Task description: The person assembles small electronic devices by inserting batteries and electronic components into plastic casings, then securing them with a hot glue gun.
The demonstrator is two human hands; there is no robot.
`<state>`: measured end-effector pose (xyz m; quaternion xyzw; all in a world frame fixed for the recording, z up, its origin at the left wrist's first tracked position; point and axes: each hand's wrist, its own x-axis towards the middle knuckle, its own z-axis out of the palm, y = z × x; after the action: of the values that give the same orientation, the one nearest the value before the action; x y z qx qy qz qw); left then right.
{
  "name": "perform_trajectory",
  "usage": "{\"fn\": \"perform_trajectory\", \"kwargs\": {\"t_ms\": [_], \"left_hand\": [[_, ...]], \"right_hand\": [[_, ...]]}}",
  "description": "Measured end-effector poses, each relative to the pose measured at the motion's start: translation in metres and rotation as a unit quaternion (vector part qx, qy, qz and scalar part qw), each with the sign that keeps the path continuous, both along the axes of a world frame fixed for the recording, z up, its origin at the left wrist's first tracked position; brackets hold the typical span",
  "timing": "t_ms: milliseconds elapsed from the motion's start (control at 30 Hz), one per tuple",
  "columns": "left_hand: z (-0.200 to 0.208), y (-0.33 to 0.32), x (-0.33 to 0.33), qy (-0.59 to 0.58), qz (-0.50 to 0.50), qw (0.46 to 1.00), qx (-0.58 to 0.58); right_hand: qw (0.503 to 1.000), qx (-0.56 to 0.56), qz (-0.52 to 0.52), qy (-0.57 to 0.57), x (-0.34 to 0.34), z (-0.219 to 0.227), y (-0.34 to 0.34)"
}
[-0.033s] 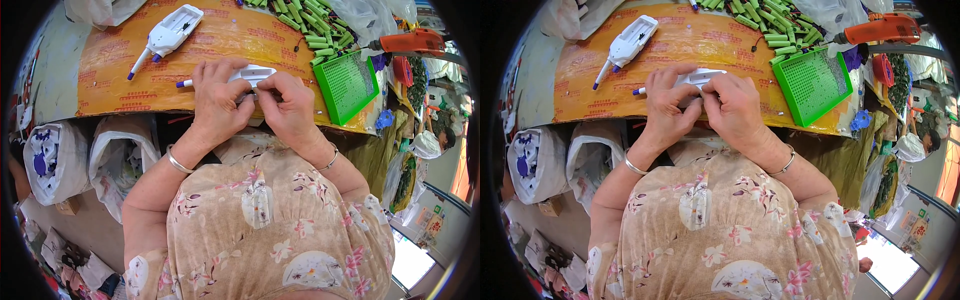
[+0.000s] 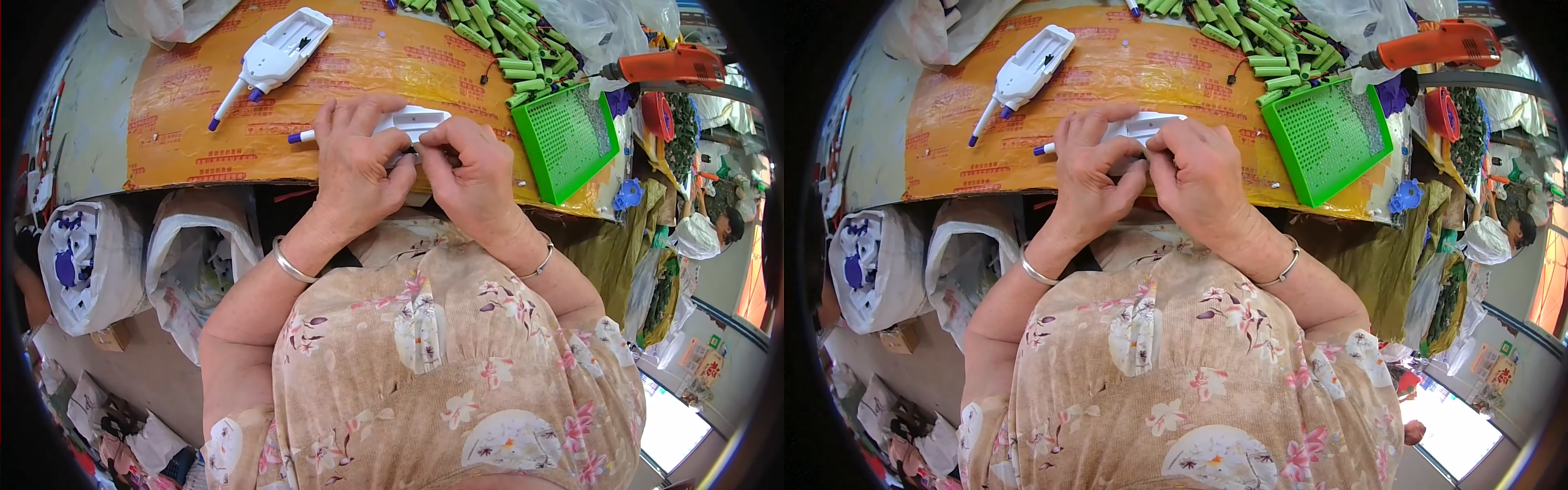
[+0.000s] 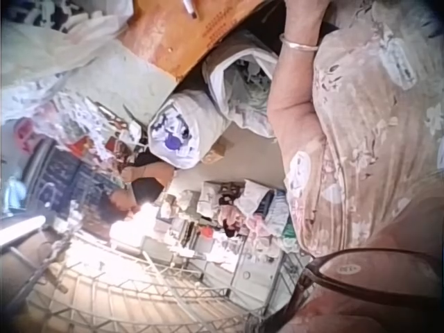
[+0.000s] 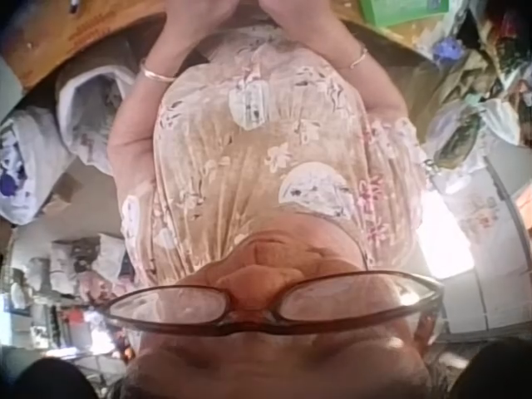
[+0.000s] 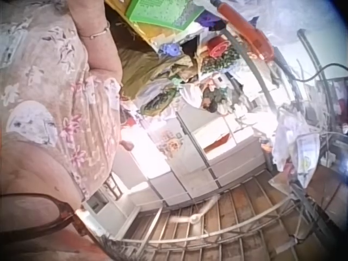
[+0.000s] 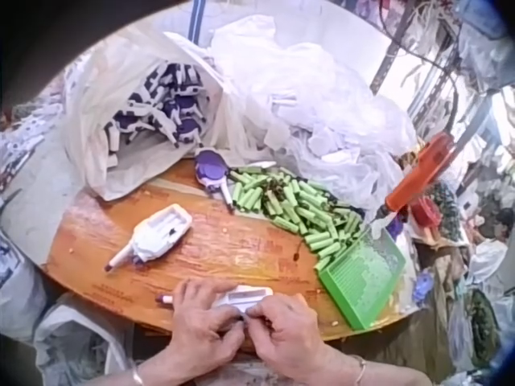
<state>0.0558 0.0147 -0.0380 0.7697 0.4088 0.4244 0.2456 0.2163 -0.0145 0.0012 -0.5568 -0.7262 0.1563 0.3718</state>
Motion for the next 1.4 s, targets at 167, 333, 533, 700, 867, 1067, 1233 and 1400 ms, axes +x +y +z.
{"fn": "perform_trajectory", "kwargs": {"t_ms": [167, 333, 533, 700, 867, 1067, 1233, 1400], "left_hand": [[0.000, 0.000, -0.001, 0.015, 0.000, 1.000, 0.023], [0.005, 0.000, -0.007, 0.013, -0.041, 0.999, 0.000], [0.006, 0.000, -0.011, 0.039, -0.053, 0.998, 0.017], [0.003, 0.001, -0.010, 0.032, -0.049, 0.998, 0.028], [0.004, 0.000, -0.009, 0.037, -0.044, 0.998, 0.034], [0.003, -0.001, -0.008, 0.036, -0.038, 0.998, 0.027], [0.003, -0.002, -0.008, 0.037, -0.036, 0.998, 0.031], [0.003, -0.002, -0.008, 0.035, -0.035, 0.998, 0.028]], "right_hand": [[1.000, 0.013, -0.001, -0.016, -0.001, 0.001, -0.001], [0.989, -0.090, -0.049, 0.104, 0.008, -0.008, -0.003], [0.979, -0.108, -0.053, 0.162, 0.009, -0.009, -0.003], [0.970, -0.116, -0.060, 0.206, 0.008, -0.011, -0.001], [0.950, -0.144, -0.060, 0.272, 0.010, -0.012, 0.001], [0.960, -0.129, -0.062, 0.241, 0.008, -0.009, -0.001], [0.971, -0.104, -0.065, 0.204, 0.008, -0.011, -0.002], [0.965, -0.123, -0.062, 0.221, 0.009, -0.010, 0.000]]}}
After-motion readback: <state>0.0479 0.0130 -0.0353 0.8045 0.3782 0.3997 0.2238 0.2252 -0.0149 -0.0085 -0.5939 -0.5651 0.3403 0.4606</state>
